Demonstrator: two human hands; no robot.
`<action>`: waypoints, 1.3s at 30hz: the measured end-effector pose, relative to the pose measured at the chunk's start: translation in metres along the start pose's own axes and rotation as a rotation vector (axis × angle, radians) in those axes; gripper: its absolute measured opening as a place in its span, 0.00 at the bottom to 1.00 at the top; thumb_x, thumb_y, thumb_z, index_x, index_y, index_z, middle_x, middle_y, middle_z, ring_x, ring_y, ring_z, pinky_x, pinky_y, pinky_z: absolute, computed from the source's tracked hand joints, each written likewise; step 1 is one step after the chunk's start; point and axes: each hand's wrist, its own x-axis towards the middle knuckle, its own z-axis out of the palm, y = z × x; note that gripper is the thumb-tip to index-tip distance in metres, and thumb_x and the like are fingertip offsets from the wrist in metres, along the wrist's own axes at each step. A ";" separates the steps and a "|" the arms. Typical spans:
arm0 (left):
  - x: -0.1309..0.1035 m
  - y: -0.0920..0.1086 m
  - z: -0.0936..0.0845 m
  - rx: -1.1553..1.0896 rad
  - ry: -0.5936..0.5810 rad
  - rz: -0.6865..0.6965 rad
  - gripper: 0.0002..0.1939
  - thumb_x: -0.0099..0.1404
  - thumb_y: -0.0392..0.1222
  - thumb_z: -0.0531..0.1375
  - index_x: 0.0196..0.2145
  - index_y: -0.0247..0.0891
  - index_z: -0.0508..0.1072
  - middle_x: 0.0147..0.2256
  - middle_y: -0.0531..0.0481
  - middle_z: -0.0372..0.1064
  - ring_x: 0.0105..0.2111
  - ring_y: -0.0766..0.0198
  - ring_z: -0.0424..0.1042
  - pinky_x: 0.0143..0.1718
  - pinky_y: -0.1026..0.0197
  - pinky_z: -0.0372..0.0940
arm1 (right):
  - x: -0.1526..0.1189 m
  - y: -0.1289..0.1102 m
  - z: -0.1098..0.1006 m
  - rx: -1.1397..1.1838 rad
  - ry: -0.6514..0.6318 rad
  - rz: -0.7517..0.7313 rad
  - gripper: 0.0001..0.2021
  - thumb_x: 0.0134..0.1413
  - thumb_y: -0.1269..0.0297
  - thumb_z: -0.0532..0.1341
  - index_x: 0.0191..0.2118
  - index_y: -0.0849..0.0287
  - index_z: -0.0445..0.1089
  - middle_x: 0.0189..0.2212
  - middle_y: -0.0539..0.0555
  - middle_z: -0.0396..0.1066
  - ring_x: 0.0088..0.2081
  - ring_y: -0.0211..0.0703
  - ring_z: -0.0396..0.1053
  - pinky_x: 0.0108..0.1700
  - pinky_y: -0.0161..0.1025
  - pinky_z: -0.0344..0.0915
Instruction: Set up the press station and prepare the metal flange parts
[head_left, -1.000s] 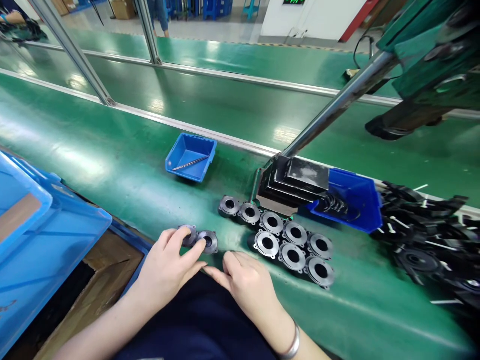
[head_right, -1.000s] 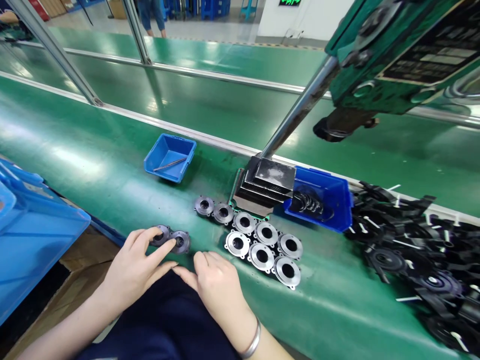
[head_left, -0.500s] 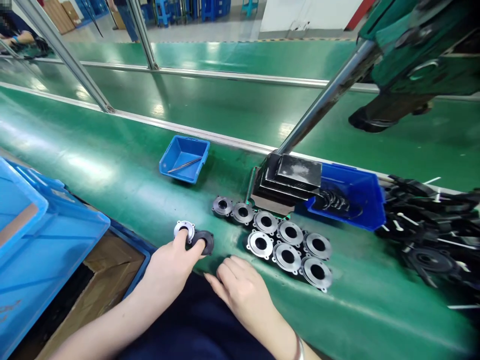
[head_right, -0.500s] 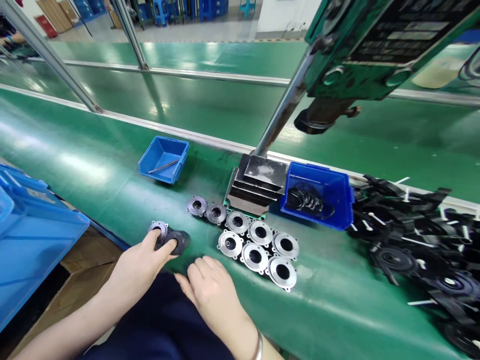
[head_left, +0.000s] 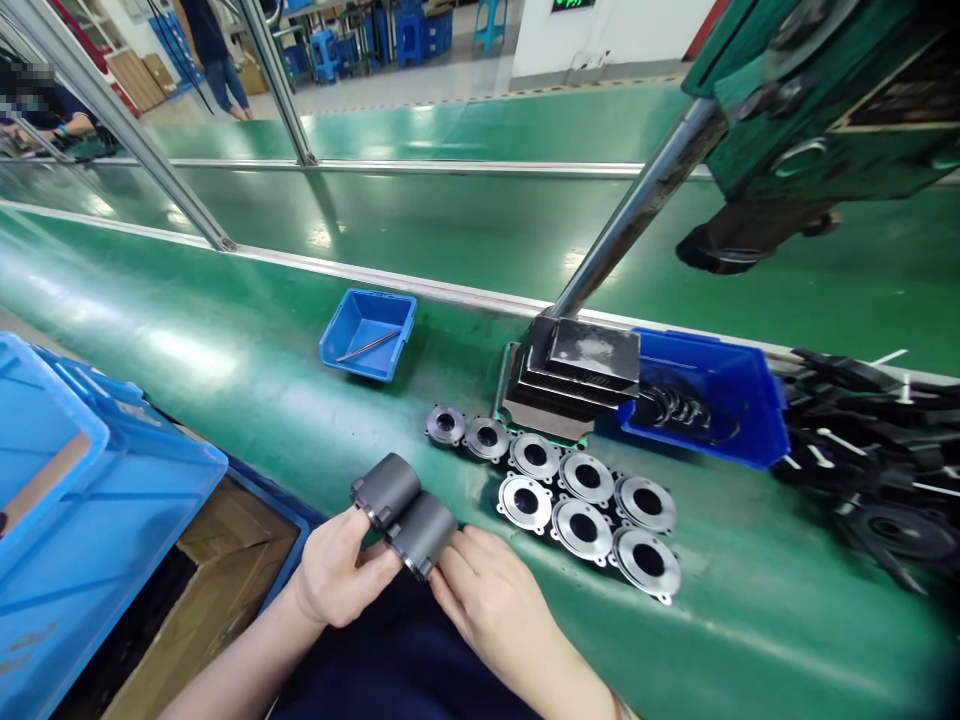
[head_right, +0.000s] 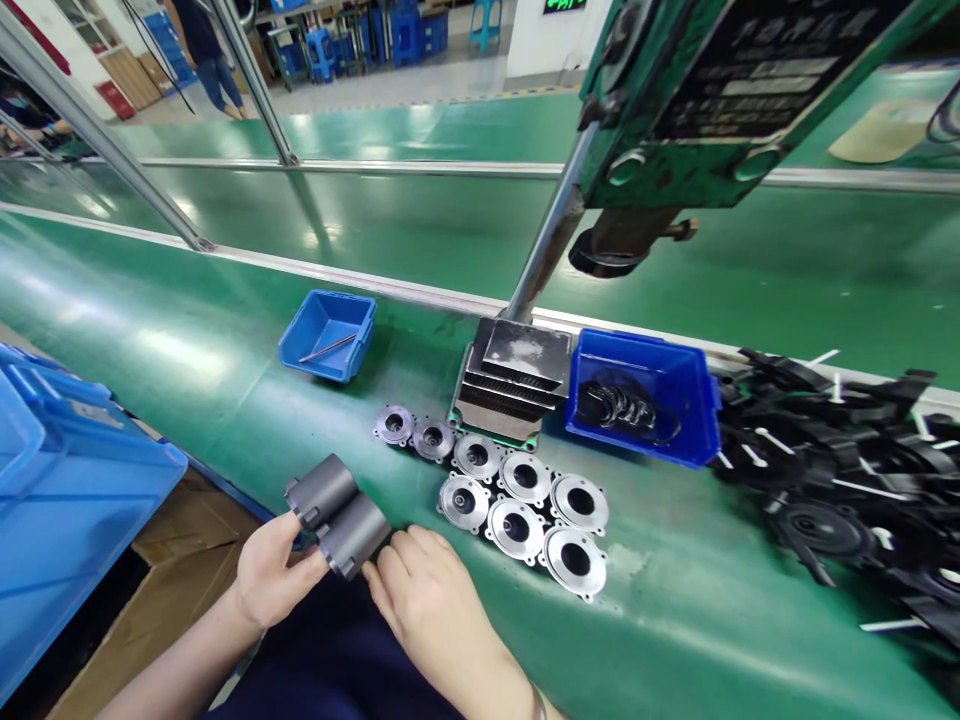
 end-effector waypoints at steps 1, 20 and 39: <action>0.000 0.000 0.000 0.004 0.005 0.014 0.16 0.68 0.41 0.53 0.48 0.41 0.77 0.34 0.46 0.78 0.32 0.58 0.79 0.35 0.61 0.75 | 0.000 0.000 0.000 -0.002 0.001 0.000 0.12 0.71 0.70 0.54 0.33 0.60 0.67 0.29 0.53 0.66 0.34 0.47 0.62 0.40 0.45 0.62; 0.058 0.025 -0.025 0.434 0.031 0.483 0.17 0.67 0.28 0.53 0.46 0.42 0.76 0.46 0.36 0.72 0.32 0.59 0.76 0.31 0.59 0.73 | -0.011 -0.005 -0.021 -0.106 -0.083 -0.053 0.11 0.68 0.69 0.59 0.30 0.59 0.66 0.28 0.51 0.62 0.33 0.47 0.61 0.40 0.45 0.64; 0.097 0.059 -0.048 0.501 -0.130 0.281 0.19 0.73 0.39 0.57 0.60 0.44 0.71 0.47 0.45 0.74 0.24 0.67 0.72 0.27 0.64 0.68 | -0.068 0.024 -0.123 0.105 0.062 -0.055 0.08 0.70 0.71 0.57 0.35 0.58 0.66 0.29 0.52 0.67 0.32 0.42 0.64 0.38 0.40 0.66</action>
